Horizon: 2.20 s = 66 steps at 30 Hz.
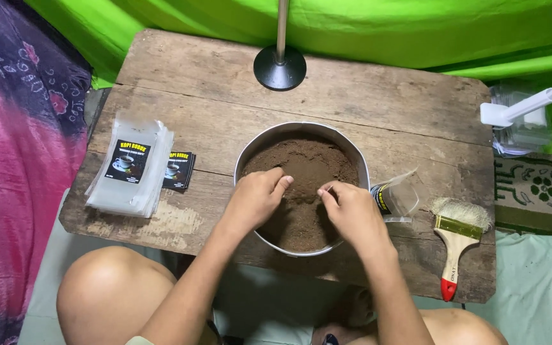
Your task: Searching for small snack items within a bowl of coffee grounds and placing them into small plastic bags.
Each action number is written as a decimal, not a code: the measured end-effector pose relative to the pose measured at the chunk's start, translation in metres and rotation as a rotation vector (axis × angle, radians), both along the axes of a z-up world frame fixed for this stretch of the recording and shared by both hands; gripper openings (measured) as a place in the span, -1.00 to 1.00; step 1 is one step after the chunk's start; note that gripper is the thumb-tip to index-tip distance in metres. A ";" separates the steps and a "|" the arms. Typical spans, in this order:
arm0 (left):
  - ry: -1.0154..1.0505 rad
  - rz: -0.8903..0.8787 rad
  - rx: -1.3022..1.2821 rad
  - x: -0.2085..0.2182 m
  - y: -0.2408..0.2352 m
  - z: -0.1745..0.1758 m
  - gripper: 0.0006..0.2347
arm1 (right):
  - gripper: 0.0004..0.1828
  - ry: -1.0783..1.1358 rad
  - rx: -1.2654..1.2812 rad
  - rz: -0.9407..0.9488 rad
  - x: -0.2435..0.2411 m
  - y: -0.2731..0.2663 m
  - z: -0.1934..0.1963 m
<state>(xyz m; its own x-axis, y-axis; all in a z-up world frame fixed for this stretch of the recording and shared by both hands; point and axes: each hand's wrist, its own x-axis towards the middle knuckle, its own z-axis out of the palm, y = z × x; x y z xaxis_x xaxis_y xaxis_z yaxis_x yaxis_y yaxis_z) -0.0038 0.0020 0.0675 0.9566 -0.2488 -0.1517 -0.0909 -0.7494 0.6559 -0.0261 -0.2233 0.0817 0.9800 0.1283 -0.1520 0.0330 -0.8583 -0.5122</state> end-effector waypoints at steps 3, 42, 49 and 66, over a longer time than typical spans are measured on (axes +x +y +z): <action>0.113 -0.064 0.201 0.001 0.008 0.009 -0.67 | -0.73 0.255 -0.110 0.034 -0.003 -0.003 0.011; -0.490 0.078 0.023 0.014 0.026 -0.065 -0.86 | -0.83 -0.307 0.125 0.094 0.006 0.013 -0.047; -0.347 0.005 0.036 -0.003 -0.009 -0.067 -0.85 | -0.81 -0.506 -0.006 0.032 0.023 -0.003 -0.059; -0.443 -0.023 -0.033 0.051 -0.022 -0.062 -0.90 | -0.86 -0.261 0.070 -0.035 0.023 0.002 -0.047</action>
